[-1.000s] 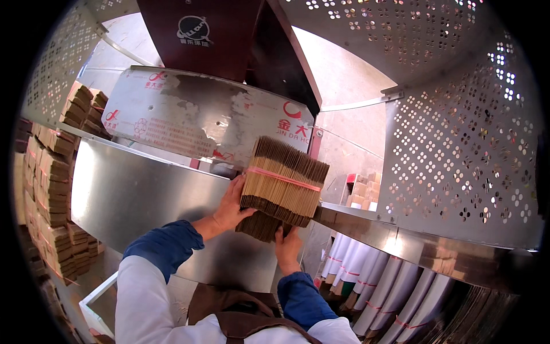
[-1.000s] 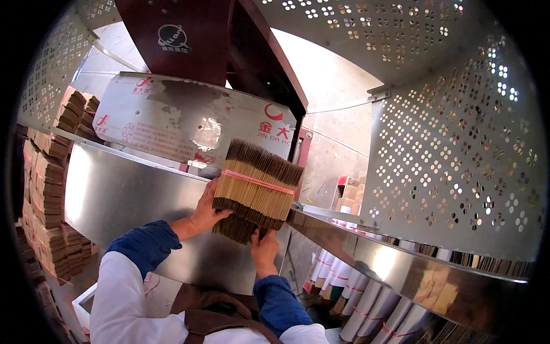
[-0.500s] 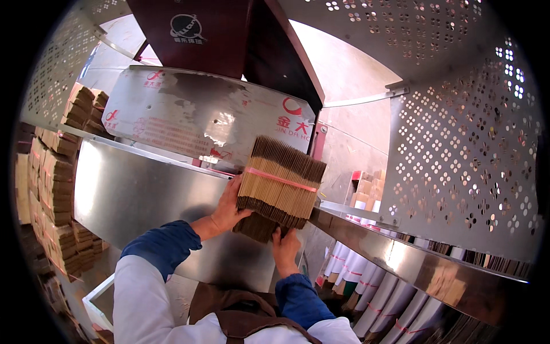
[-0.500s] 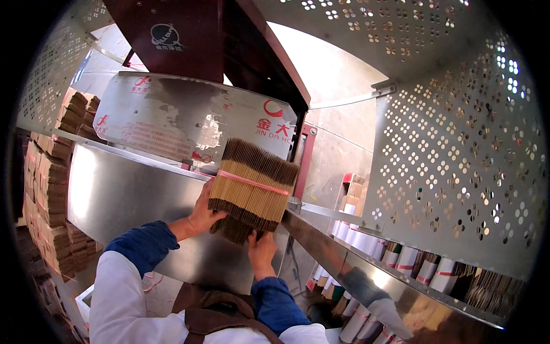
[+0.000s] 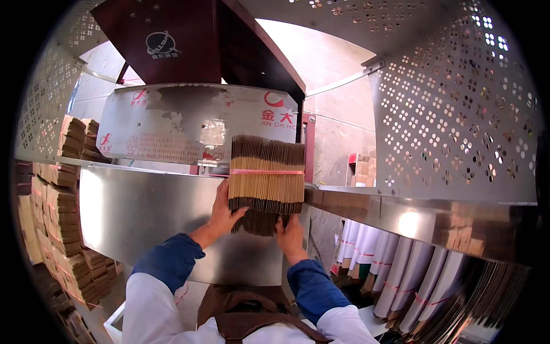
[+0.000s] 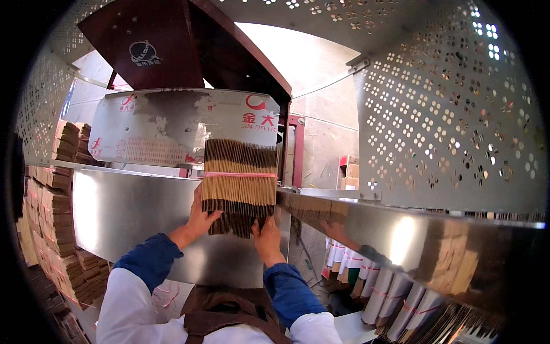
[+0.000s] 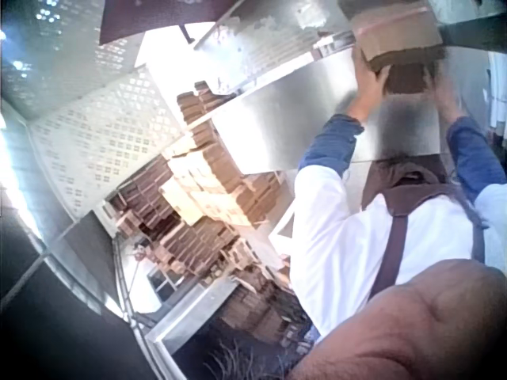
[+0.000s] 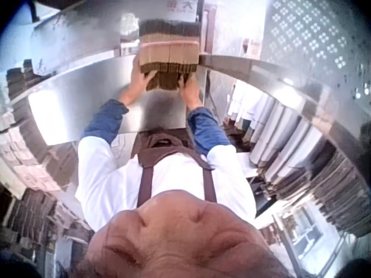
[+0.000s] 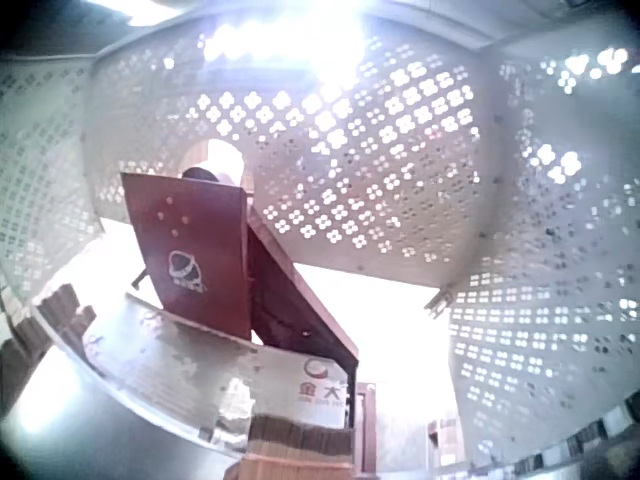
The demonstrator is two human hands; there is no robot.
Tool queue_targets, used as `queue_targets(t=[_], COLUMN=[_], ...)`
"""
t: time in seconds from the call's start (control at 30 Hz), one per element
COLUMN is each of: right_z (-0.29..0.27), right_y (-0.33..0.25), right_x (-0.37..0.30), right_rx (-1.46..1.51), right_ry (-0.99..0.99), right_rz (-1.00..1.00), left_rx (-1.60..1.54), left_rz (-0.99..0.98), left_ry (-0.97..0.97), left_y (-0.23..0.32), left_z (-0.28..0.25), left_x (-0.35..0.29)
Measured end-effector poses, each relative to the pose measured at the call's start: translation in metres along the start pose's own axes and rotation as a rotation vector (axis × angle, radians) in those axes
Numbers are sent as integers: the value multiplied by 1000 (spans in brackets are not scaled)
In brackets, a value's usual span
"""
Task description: The person gathers stacks of flat cardboard pieces, aligns them, and secures them with pink rubber bands. The person then stacks the finished bundles on a nearby table.
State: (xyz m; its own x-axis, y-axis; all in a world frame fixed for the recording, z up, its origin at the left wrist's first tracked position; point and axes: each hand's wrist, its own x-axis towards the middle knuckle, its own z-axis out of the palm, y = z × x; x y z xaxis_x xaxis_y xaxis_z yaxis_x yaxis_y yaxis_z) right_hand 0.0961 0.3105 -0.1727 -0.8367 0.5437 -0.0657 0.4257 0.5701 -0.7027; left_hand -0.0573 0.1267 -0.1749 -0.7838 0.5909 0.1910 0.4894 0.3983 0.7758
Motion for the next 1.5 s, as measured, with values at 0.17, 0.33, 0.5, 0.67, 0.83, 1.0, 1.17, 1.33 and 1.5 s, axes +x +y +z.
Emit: queue_targets(t=[0.17,0.33,0.5,0.67,0.83,1.0,1.17,1.33,1.5], right_z=[-34,-73,-65,-57,-62,-62,-43,-45,-46], right_y=[1,2,-42,-52,-67,-73,-59,-68,-60], right_x=[-14,-7,19,20,26,27,28,29,29], right_rx=[37,458,318,282,16,295,557,570,575], right_ry=[-176,48,128,204,125,-19,74,62,43], right_rz=[51,-11,70,-16,-169,-41,2,-16,-21], left_rx=[-487,-469,-564,-717,-692,-674,-475,-578,-420], left_rz=[-101,-218,-282,-264,-237,-276,-193,-225,-151], left_ry=[-44,-134,149,231,206,112,59,94,96], left_y=[29,18,47,45,33,14,11,22,21], left_z=[-20,-57,-49,-45,-47,-65,-74,-71,-65], left_x=[-26,-37,-1,-1,-3,-3,4,8,9])
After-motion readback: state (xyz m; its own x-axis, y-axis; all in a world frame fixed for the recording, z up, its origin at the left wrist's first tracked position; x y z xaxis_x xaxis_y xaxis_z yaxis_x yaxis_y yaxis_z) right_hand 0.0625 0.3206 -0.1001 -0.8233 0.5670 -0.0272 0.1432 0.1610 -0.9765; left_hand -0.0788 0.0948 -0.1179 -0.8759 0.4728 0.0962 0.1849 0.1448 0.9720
